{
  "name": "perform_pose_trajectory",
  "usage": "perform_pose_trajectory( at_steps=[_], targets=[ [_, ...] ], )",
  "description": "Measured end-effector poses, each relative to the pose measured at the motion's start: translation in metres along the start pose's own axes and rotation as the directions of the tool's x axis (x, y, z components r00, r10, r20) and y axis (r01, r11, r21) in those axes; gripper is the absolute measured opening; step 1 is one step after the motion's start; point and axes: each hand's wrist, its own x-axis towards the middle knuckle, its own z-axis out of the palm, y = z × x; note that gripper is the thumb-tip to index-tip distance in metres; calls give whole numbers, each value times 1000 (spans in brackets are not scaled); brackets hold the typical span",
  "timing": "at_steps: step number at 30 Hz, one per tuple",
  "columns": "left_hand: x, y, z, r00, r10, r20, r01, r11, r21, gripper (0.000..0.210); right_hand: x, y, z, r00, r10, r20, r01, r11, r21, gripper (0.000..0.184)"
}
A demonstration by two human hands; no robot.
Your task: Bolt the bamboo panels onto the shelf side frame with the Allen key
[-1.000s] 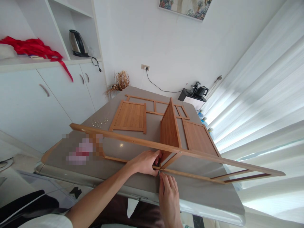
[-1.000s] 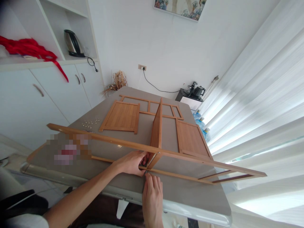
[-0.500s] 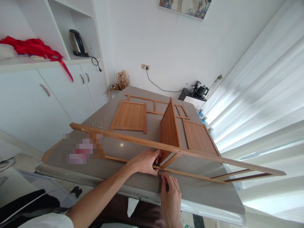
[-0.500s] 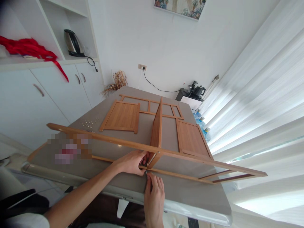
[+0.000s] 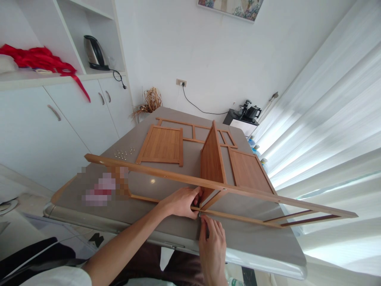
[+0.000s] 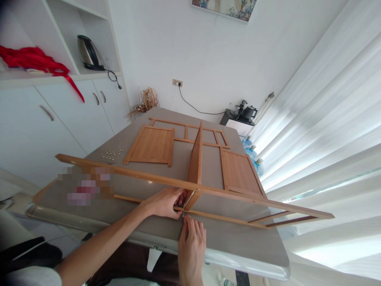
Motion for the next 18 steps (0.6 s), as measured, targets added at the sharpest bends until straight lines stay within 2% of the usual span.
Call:
perform_pose_trajectory(
  at_steps=[9,18],
  targets=[
    [-1,1,-2,1000,6,-12,-6,1000,-3,43,6,0,-4,994,105,-1,-105,993,59,28],
    [0,0,-1,1000,7,-11,-7,1000,-9,45,6,-3,-8,998,58,33,-61,994,95,28]
  ],
)
